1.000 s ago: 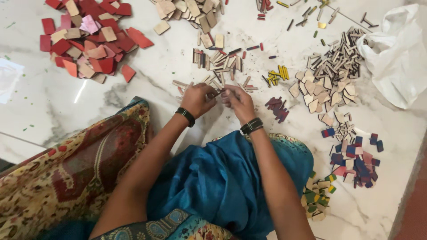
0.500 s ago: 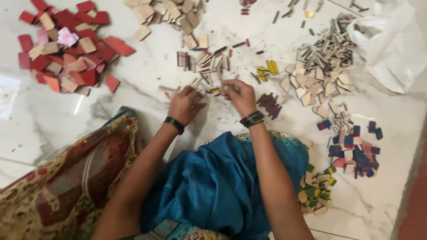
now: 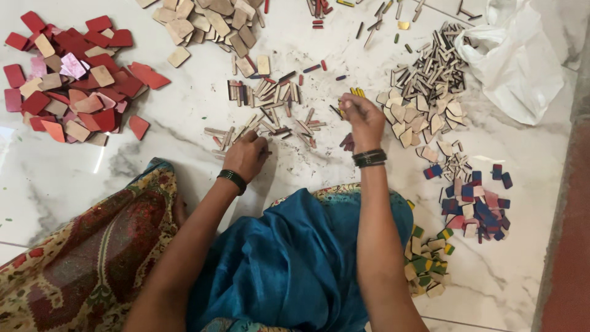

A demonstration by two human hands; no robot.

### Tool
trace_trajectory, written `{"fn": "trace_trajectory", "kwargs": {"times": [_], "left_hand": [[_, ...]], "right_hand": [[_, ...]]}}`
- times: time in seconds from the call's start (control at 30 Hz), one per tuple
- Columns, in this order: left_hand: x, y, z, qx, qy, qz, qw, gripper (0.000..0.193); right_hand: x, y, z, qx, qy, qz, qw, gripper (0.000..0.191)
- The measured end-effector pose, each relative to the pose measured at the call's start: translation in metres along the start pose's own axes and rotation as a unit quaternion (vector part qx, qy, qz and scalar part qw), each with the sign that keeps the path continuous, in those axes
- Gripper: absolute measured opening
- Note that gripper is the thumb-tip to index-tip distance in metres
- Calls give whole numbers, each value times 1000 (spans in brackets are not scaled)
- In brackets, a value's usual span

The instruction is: The person sits on the floor and sorts small laser-cut wooden craft pieces by color and shape, picking pieces one at a time from a mixed pile and placing them into separate groups of red, natural, yellow, and dark pieces on the floor.

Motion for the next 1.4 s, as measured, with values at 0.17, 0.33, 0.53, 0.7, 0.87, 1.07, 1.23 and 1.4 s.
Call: {"fn": "trace_trajectory", "kwargs": {"times": [0.17,0.33,0.53,0.7,0.87,1.07,1.23,1.4], "left_hand": [[3,-6,2,-11,0,33,999,10],[-4,-28,19,267,166,60,948,28],[-17,-34,-13,635,183,52,749,29],[-26,-13,-43,655,114,35,746,38],[-26,-5,-56,628,103,32,771,46],[-26,1,-64,596,108,26,795,58],[-27,6,-69,552,94,18,828,56],[-25,3,-65,573,134,44,808,50]], "right_hand": [[-4,75,28,-145,34,-81,986,23],[7,97,24,-144,-30,-134,980,22],[16,12,27,-32,-73,82,993,22],[43,-48,47,-5,-42,264,964,26],[56,-62,52,-16,-75,291,954,27],[58,-66,50,-1,-68,301,951,25],[57,-67,44,5,-73,308,949,21],[59,-66,47,-57,-98,343,933,19]]}}
Point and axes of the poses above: each hand's wrist, its own x-axis away from the middle knuckle, its own y-axis out of the back of the hand, z = x × y, the point moved 6 cm from there along -x, towards the middle knuckle, and after that the axes turned 3 degrees about z, right-handed, at the moved point
